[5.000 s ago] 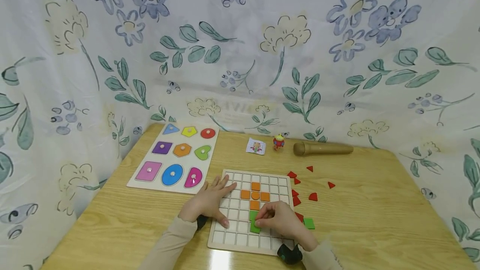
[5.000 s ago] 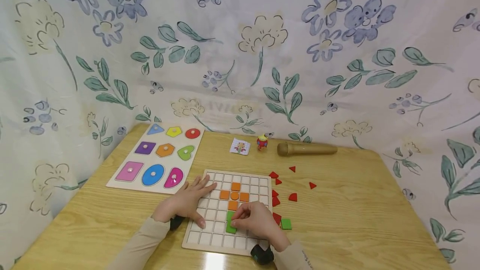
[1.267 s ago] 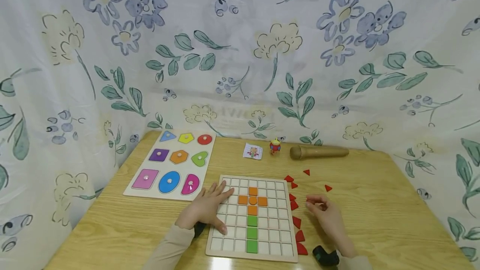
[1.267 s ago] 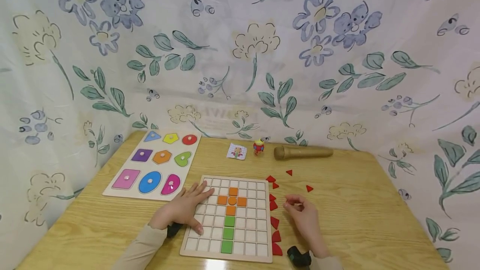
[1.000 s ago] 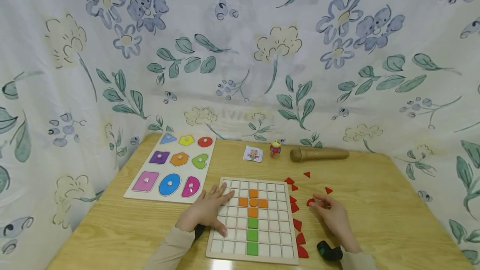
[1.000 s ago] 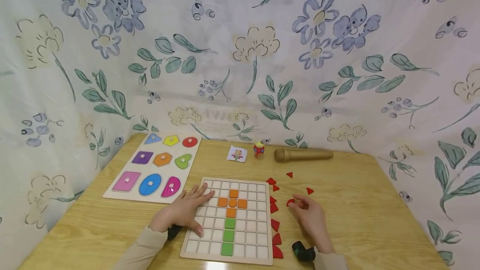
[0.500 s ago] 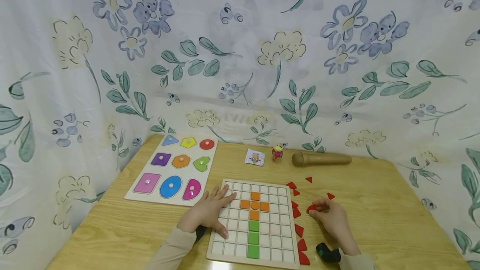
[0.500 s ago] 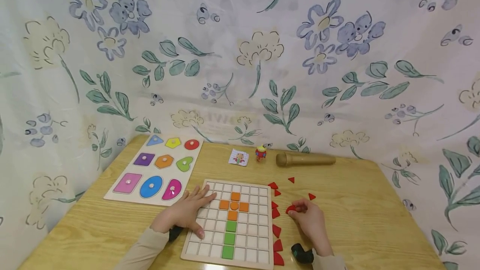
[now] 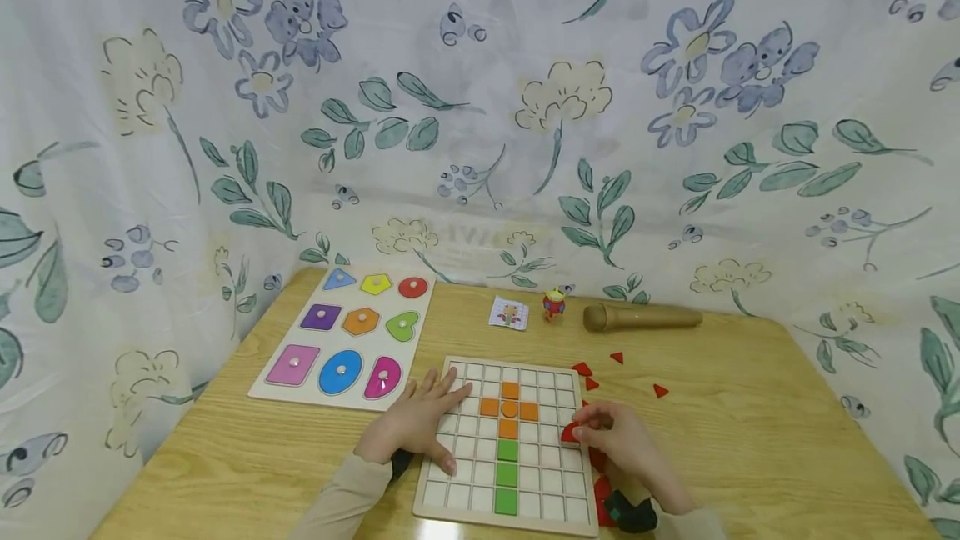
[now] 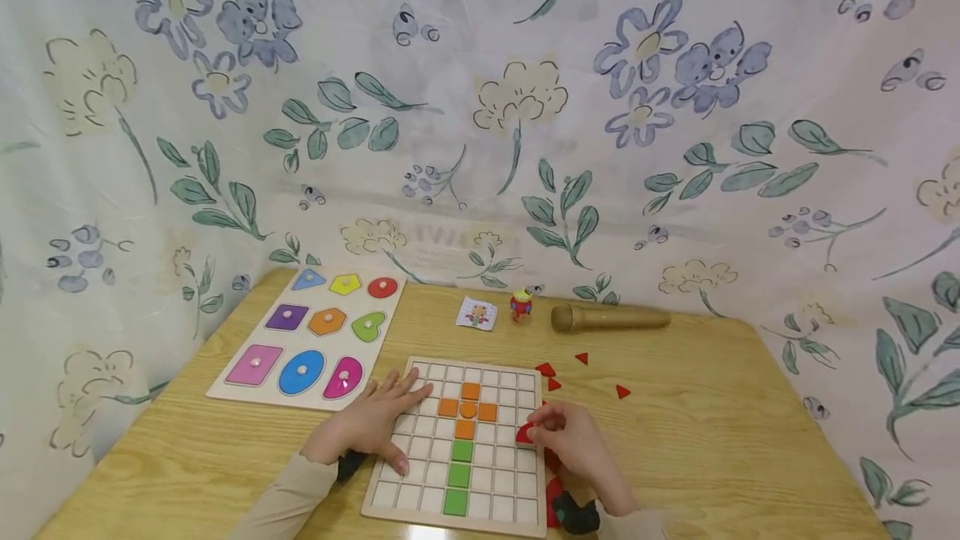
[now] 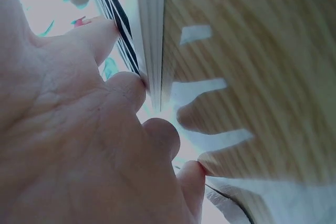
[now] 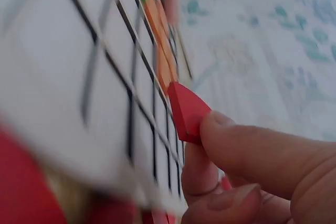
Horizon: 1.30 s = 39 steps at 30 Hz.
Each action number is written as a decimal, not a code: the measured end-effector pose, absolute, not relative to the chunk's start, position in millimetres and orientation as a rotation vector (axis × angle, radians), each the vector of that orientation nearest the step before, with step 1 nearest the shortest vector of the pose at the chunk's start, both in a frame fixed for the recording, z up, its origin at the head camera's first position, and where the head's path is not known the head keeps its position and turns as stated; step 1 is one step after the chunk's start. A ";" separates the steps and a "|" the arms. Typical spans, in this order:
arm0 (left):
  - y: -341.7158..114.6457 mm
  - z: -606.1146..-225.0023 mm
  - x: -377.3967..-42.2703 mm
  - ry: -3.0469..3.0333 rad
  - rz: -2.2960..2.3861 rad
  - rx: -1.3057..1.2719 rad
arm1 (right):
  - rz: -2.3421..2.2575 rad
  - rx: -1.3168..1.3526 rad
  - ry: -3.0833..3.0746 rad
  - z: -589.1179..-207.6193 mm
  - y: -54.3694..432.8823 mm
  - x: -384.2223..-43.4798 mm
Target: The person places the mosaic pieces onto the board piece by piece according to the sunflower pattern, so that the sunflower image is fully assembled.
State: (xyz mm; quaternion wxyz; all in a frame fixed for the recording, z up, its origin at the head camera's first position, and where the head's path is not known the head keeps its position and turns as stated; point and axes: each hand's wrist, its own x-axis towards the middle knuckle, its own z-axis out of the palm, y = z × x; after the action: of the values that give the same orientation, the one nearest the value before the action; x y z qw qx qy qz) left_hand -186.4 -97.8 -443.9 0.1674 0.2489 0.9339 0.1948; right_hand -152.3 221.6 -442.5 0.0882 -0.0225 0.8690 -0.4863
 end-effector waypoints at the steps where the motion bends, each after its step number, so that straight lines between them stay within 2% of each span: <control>1: -98.2 -443.9 -186.4 2.658 0.553 0.708 | -1.445 -0.130 2.552 -443.0 214.1 -151.5; 9: -99.4 -446.3 -188.3 2.649 0.574 0.711 | -1.364 -0.315 2.524 -450.8 176.9 -148.6; 23: -97.9 -445.5 -188.9 2.655 0.546 0.698 | -1.266 -0.351 2.585 -452.8 169.8 -143.5; 30: -98.6 -442.4 -189.1 2.661 0.539 0.708 | -1.482 -0.353 2.520 -451.1 195.3 -154.7; 34: -99.4 -442.5 -190.3 2.649 0.538 0.709 | -1.610 -0.208 2.488 -450.6 226.1 -158.8; 39: -100.8 -445.5 -190.7 2.642 0.540 0.717 | -1.462 -0.038 2.651 -453.6 255.1 -159.2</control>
State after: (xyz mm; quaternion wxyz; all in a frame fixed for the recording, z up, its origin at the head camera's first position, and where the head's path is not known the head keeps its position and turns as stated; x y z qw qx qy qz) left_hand -190.7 -100.8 -445.5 0.1746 0.2532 0.9323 0.1904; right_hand -159.2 255.1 -453.6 0.0567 -0.0127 0.8742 -0.4820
